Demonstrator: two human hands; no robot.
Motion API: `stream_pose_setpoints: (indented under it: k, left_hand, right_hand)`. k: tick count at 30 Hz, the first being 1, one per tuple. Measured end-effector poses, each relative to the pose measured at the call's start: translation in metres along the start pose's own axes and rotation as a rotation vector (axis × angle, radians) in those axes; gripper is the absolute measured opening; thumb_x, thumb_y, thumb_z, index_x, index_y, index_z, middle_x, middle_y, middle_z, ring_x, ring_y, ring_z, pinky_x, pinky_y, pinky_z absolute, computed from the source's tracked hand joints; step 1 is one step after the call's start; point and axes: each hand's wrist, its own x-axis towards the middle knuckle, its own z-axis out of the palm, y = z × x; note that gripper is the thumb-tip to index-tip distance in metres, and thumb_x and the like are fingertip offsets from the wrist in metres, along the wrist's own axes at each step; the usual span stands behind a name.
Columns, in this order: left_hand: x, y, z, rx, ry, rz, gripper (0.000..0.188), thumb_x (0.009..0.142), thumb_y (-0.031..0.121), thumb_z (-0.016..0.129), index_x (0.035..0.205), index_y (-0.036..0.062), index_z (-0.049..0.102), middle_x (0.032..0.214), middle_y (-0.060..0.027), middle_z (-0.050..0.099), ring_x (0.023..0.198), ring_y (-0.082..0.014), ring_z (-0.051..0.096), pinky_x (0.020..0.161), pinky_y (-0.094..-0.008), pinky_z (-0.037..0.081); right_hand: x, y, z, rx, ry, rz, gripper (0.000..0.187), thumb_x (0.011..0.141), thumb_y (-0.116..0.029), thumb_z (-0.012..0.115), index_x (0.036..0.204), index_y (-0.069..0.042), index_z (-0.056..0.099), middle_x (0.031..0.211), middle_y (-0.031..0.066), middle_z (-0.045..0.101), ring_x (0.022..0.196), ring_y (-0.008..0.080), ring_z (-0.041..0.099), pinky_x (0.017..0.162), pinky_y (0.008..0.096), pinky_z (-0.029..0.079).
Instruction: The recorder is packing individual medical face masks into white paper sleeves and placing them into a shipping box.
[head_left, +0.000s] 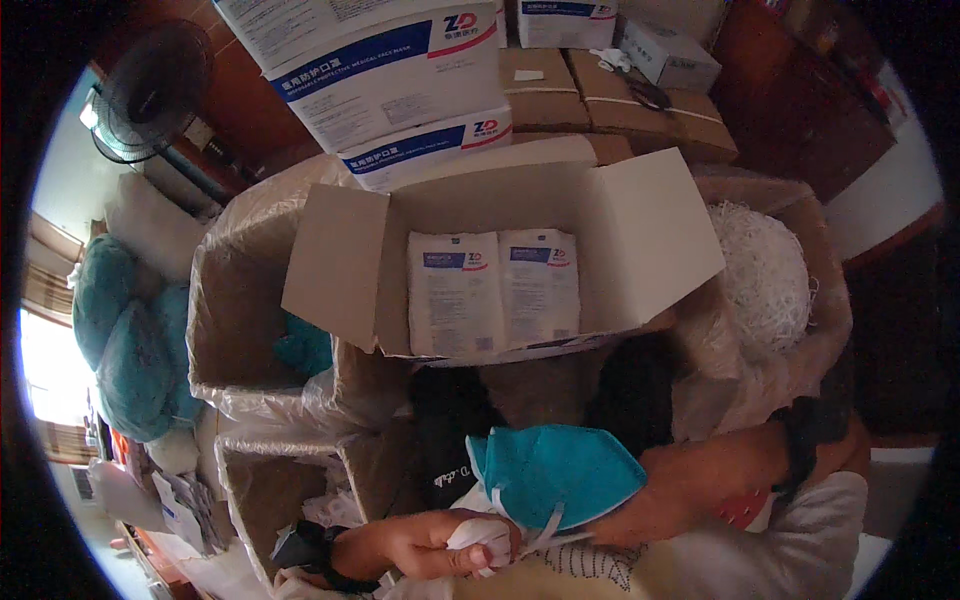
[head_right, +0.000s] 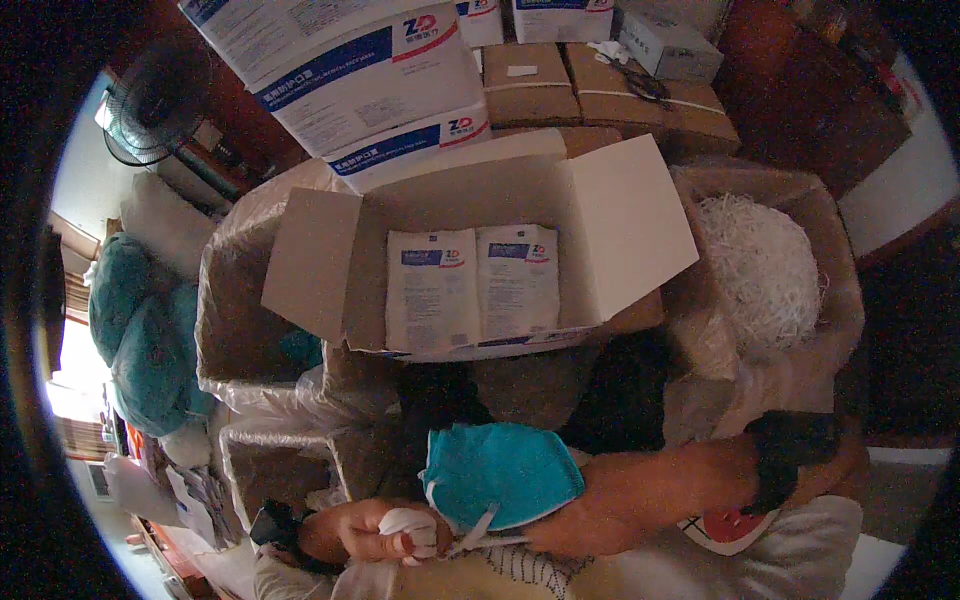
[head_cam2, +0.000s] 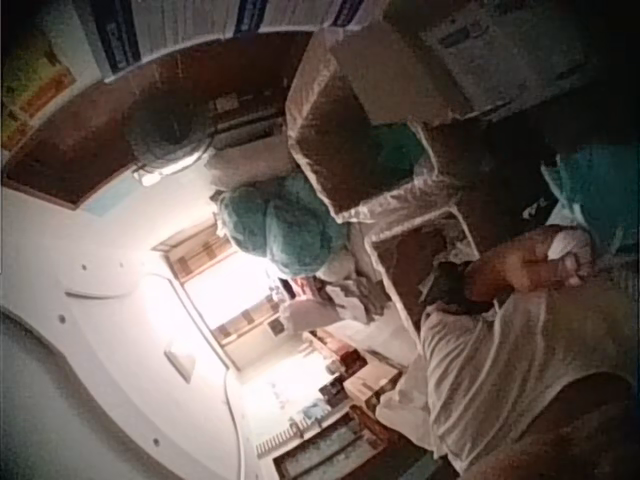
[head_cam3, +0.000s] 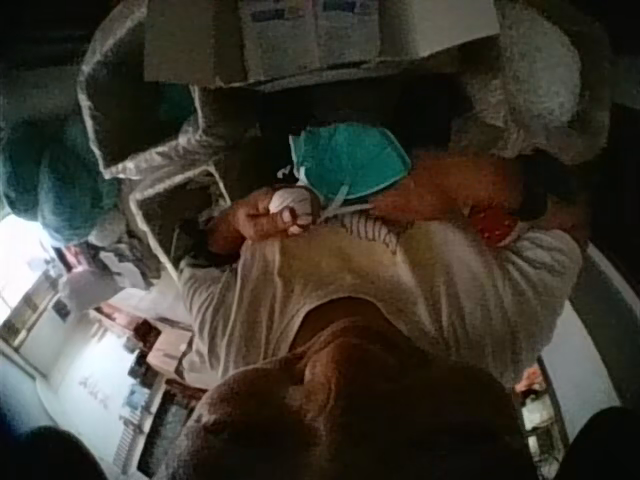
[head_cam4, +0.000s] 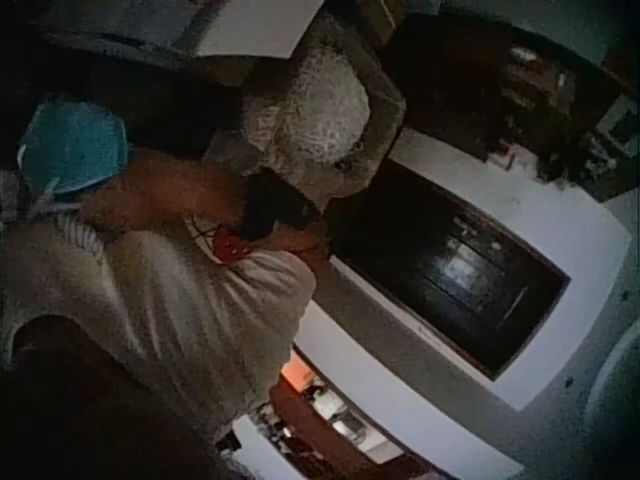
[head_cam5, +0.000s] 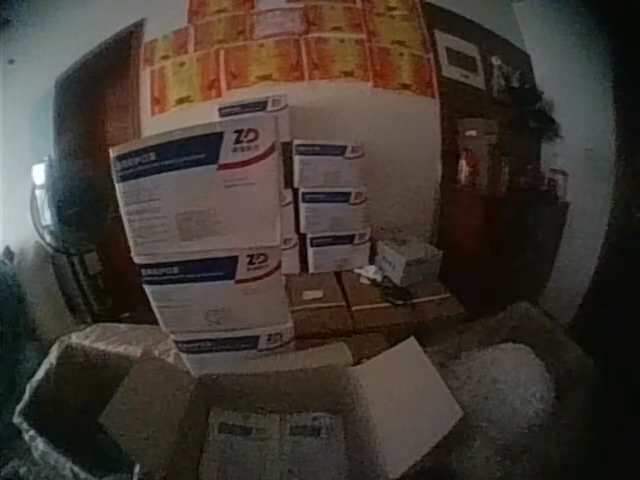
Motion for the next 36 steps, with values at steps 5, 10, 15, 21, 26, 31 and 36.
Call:
stream_pose_setpoints:
  k: [5, 10, 15, 21, 26, 31, 36]
  left_hand:
    - [-0.041, -0.042, -0.033, -0.232, 0.292, -0.027, 0.033, 0.092, 0.033, 0.039, 0.088, 0.0023, 0.051, 0.08, -0.0062, 0.05, 0.068, -0.0176, 0.049, 0.068, -0.031, 0.042]
    - [-0.022, -0.023, -0.039, -0.598, 0.946, 0.45, 0.026, 0.09, 0.033, 0.042, 0.074, 0.0129, 0.046, 0.066, 0.0004, 0.043, 0.058, -0.0139, 0.045, 0.058, -0.0272, 0.04]
    - [0.038, -0.016, -0.044, -0.836, 0.757, 0.716, 0.017, 0.092, 0.025, 0.042, 0.083, 0.0118, 0.049, 0.08, -0.0008, 0.046, 0.079, -0.0148, 0.046, 0.072, -0.0277, 0.041]
    - [0.057, -0.036, -0.051, -0.857, 0.621, 0.748, 0.021, 0.092, 0.029, 0.041, 0.092, 0.011, 0.051, 0.103, -0.0026, 0.051, 0.105, -0.0185, 0.046, 0.091, -0.0345, 0.037]
    - [0.065, -0.04, -0.048, -0.776, 0.684, 0.74, 0.027, 0.094, 0.032, 0.035, 0.1, 0.0098, 0.049, 0.108, -0.0034, 0.05, 0.108, -0.0193, 0.044, 0.094, -0.0376, 0.034]
    - [0.064, -0.035, -0.047, -0.649, 0.677, 0.753, 0.028, 0.093, 0.032, 0.036, 0.103, 0.0088, 0.048, 0.114, -0.0057, 0.048, 0.11, -0.0209, 0.043, 0.094, -0.0384, 0.034]
    - [0.062, -0.052, -0.053, -0.53, 0.792, 0.707, 0.038, 0.093, 0.04, 0.032, 0.105, 0.0084, 0.05, 0.12, -0.0079, 0.047, 0.109, -0.0245, 0.044, 0.092, -0.0417, 0.035]
  right_hand:
    - [-0.036, -0.01, -0.003, 0.097, -0.276, 0.446, 0.026, 0.091, -0.023, 0.038, 0.097, 0.0, 0.049, 0.092, 0.0187, 0.057, 0.087, 0.0331, 0.057, 0.072, 0.041, 0.045]
    - [-0.064, 0.029, -0.001, 0.356, 0.147, 0.337, 0.028, 0.092, -0.028, 0.038, 0.093, -0.003, 0.05, 0.08, 0.0098, 0.055, 0.074, 0.0209, 0.056, 0.065, 0.0332, 0.046]
    - [-0.015, 0.03, -0.001, 0.876, 0.296, 0.342, 0.028, 0.094, -0.029, 0.037, 0.094, -0.005, 0.051, 0.077, 0.0018, 0.052, 0.069, 0.0098, 0.05, 0.06, 0.0241, 0.044]
    - [0.041, 0.032, 0.0, 0.957, 0.513, 0.144, 0.022, 0.094, -0.022, 0.038, 0.1, -0.003, 0.048, 0.079, 0.0025, 0.052, 0.069, 0.0075, 0.048, 0.06, 0.0212, 0.041]
    - [0.069, 0.036, 0.003, 0.63, 0.947, 0.124, 0.018, 0.092, -0.015, 0.042, 0.106, -0.004, 0.045, 0.079, 0.0023, 0.05, 0.066, 0.0068, 0.046, 0.059, 0.0211, 0.039]
    - [0.081, 0.044, 0.003, 0.528, 1.128, 0.057, 0.018, 0.09, -0.013, 0.047, 0.106, -0.003, 0.046, 0.081, 0.002, 0.051, 0.07, 0.0078, 0.048, 0.063, 0.0228, 0.041]
    - [0.083, 0.048, -0.001, 0.625, 0.993, 0.111, 0.026, 0.087, -0.021, 0.055, 0.102, -0.001, 0.048, 0.09, 0.0072, 0.056, 0.082, 0.0141, 0.055, 0.073, 0.0285, 0.043]
